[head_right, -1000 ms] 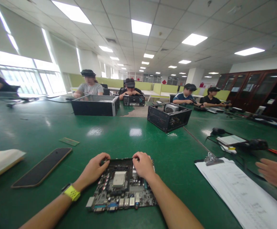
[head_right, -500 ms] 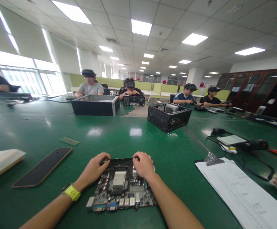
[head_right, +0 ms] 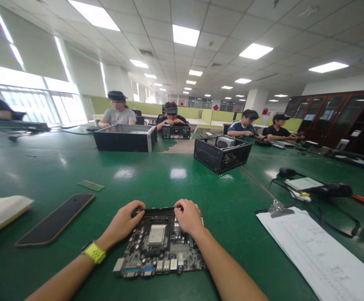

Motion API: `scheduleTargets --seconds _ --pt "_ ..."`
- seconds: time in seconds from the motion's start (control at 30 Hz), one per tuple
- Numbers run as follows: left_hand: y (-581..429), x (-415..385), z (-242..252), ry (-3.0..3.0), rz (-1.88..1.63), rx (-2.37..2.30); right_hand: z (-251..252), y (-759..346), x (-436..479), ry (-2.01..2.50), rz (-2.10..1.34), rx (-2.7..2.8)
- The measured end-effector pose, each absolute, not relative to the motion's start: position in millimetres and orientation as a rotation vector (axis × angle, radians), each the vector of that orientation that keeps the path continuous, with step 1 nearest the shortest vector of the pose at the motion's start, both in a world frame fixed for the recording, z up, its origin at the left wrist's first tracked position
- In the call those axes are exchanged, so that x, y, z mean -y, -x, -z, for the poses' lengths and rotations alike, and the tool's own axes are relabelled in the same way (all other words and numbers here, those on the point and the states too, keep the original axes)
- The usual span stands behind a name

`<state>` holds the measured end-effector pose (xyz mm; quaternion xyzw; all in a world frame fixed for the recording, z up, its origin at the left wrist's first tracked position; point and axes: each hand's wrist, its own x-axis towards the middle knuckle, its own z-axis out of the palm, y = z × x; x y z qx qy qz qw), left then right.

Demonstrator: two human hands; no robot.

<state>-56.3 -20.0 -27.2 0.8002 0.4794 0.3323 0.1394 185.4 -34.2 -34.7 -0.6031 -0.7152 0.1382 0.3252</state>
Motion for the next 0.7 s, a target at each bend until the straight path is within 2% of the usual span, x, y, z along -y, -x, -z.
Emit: scheduleTargets --seconds 0.7 --pt "56.3 20.0 25.9 -2.334 -0.939 -1.397 34.1 -185.1 35.2 1.568 -0.366 1.858"
